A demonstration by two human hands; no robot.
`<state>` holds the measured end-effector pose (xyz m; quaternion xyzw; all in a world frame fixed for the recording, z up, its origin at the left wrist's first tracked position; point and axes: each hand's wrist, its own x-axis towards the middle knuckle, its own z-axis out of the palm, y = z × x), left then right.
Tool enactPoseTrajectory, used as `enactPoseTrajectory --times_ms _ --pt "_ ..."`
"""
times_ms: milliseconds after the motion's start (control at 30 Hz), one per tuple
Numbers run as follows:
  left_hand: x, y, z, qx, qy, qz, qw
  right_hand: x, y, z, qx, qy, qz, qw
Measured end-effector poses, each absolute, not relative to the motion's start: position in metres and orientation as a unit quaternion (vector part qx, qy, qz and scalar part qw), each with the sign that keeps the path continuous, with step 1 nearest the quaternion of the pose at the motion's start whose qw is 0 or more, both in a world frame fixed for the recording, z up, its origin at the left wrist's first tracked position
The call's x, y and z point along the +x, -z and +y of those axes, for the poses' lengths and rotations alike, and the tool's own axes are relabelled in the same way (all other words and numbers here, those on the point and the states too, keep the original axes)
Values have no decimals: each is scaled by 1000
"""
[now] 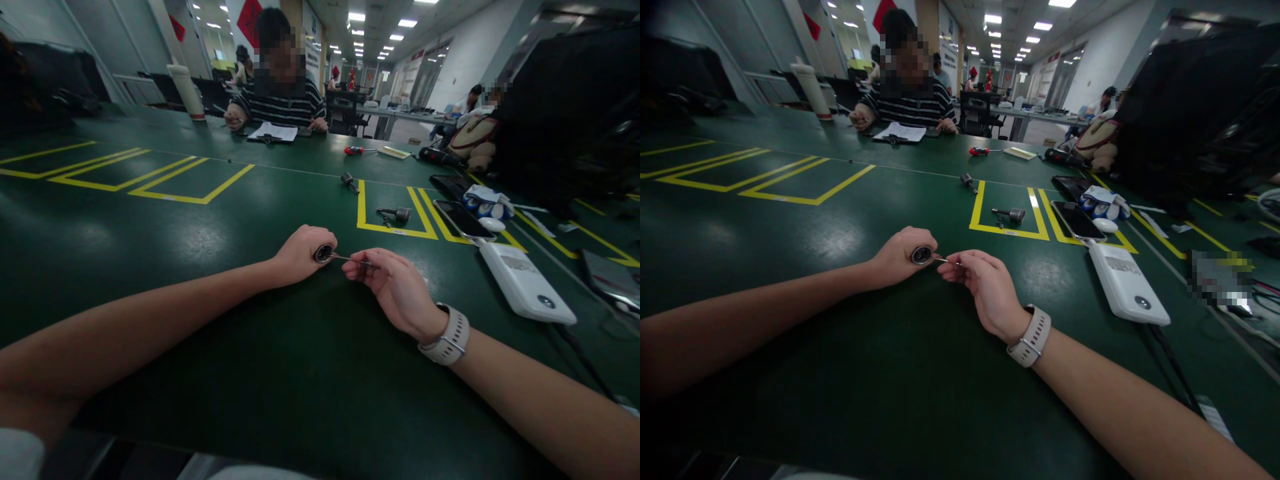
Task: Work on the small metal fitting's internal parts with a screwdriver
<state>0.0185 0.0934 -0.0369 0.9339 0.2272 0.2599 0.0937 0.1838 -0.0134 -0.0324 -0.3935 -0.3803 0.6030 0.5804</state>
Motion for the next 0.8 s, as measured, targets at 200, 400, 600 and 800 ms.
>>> enactPoseTrajectory --times_ms 200,400,600,800 --pt "18 34 95 929 -258 233 130 190 37 -7 -377 -636 -352 574" --pt "18 35 98 941 -247 205 106 188 35 -8 -374 -638 -347 578" --pt "15 38 105 941 -244 218 84 189 38 -9 -370 -631 -359 579" --pt "15 38 107 937 -247 233 83 186 33 -12 -391 -616 -358 582"
